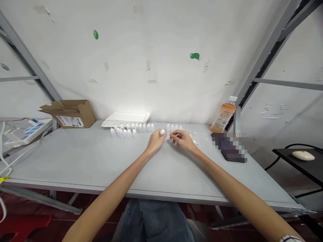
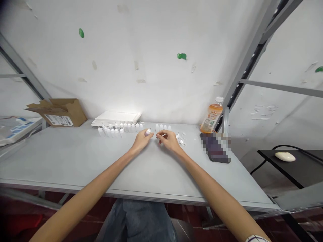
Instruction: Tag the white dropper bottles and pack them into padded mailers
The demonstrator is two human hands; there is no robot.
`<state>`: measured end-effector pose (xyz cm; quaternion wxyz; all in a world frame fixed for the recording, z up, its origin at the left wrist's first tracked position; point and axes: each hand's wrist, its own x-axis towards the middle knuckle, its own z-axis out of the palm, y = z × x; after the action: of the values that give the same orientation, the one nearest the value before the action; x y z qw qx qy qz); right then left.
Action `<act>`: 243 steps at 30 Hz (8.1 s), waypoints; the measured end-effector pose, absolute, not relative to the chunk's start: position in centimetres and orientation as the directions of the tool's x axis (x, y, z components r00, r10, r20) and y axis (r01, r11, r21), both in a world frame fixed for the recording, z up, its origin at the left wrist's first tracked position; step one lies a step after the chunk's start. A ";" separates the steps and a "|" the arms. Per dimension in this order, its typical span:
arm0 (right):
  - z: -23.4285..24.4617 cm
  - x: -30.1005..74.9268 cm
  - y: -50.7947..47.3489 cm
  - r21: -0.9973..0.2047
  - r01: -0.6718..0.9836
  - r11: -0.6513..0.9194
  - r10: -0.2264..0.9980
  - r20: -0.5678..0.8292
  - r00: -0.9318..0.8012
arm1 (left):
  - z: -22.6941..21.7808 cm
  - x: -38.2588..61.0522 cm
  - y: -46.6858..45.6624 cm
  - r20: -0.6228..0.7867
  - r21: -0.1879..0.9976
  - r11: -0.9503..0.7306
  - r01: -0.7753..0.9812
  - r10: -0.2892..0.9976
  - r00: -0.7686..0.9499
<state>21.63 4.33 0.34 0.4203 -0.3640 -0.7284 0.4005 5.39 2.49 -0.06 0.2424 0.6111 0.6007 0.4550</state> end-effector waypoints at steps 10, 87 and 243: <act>0.8 22.5 5.2 -0.960 -0.024 0.280 0.919 0.275 -0.284 | 1.4 5.5 1.2 0.132 0.632 -0.079 0.771 0.991 -0.008; 0.2 22.1 5.0 -0.910 0.140 0.390 0.894 0.338 -0.296 | 0.3 5.6 1.5 0.210 0.427 -0.258 0.867 0.961 0.182; 2.9 25.7 6.7 -0.541 0.665 0.514 0.821 0.535 -0.200 | -0.3 7.5 0.8 0.475 0.459 -0.263 0.849 0.880 0.015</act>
<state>25.71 6.68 2.91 0.4078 -0.4834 -0.7687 0.0954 7.53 0.79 -0.27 0.0222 0.7122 0.6068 0.3522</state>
